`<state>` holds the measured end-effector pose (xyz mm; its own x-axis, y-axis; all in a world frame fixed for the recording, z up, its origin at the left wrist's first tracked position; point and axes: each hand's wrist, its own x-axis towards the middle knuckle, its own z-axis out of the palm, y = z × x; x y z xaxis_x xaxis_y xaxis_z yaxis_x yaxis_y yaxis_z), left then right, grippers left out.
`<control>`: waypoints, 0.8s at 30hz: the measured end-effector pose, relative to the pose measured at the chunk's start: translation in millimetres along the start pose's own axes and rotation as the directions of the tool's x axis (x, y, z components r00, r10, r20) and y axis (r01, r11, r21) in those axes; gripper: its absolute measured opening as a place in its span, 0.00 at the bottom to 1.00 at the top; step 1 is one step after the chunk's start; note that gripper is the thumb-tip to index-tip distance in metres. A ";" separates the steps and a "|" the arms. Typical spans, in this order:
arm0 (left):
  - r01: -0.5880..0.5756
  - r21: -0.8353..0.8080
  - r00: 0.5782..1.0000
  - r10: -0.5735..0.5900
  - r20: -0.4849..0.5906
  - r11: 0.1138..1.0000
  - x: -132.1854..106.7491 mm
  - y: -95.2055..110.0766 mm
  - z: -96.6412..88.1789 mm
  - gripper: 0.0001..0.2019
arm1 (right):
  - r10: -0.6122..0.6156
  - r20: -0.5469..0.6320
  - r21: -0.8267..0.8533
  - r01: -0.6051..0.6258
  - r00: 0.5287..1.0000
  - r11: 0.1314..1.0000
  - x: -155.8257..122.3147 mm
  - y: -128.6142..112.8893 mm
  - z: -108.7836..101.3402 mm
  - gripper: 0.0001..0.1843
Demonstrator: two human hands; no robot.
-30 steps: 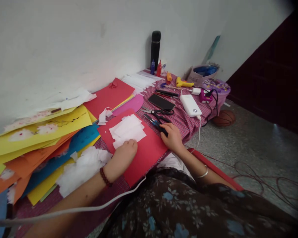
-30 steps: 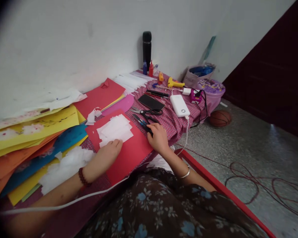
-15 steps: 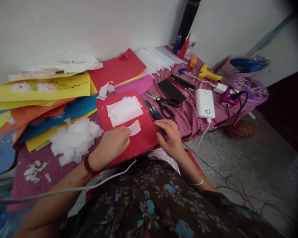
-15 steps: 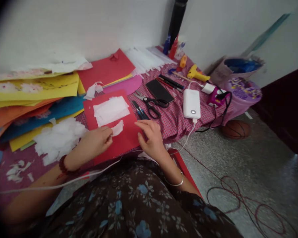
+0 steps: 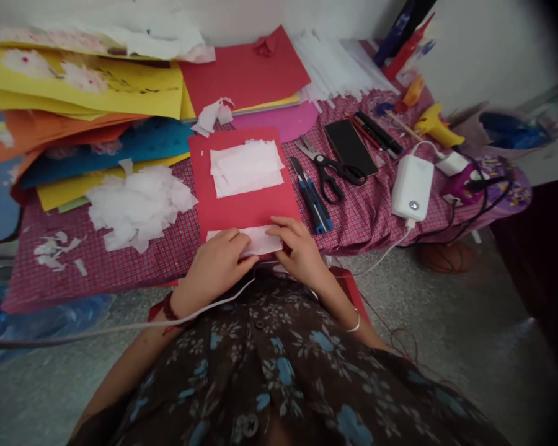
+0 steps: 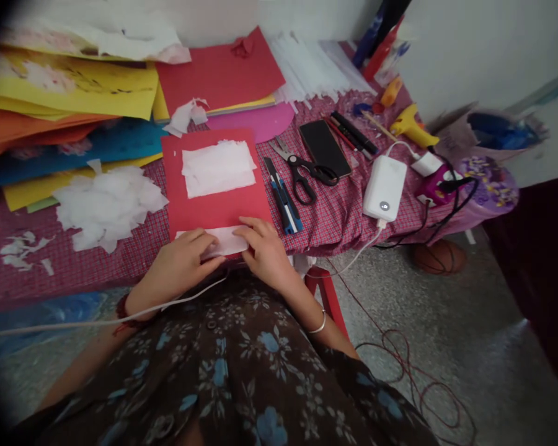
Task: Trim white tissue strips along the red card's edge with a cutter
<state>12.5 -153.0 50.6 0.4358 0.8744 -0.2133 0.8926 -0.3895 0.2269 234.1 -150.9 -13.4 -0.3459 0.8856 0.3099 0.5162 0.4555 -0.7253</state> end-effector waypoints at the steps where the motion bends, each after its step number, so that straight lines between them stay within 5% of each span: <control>1: 0.001 -0.026 1.000 -0.001 -0.018 1.000 -1.3 -2.1 2.5 0.08 | 0.014 -0.009 0.010 -0.014 1.000 1.000 -0.4 0.2 -0.6 0.28; 4: 0.006 -0.101 0.999 -0.010 -0.040 0.995 -2.8 -8.1 8.8 0.06 | 0.066 -0.072 0.031 -0.064 0.995 0.997 -3.0 1.8 -3.0 0.30; 8: 0.006 -0.176 0.998 -0.016 -0.059 0.984 -1.6 -13.0 13.5 0.05 | 0.084 -0.126 0.034 -0.081 0.988 0.996 -8.8 4.1 -8.1 0.12; 18: 0.020 -0.151 1.000 -0.020 0.002 0.988 -1.4 -10.8 6.4 0.08 | 0.029 0.047 -0.027 -0.027 0.998 0.999 -7.2 -2.9 -18.7 0.12; 24: -0.109 -0.374 0.988 0.059 -0.144 0.921 -15.5 -19.0 3.1 0.15 | 0.019 0.057 0.004 -0.019 0.998 1.000 -9.4 -1.8 -22.5 0.08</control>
<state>-10.8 -160.1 46.7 0.4661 0.8826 -0.0605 0.7315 -0.3461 0.5875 254.0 -158.1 -1.2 -0.3805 0.8873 0.2605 0.5198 0.4382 -0.7334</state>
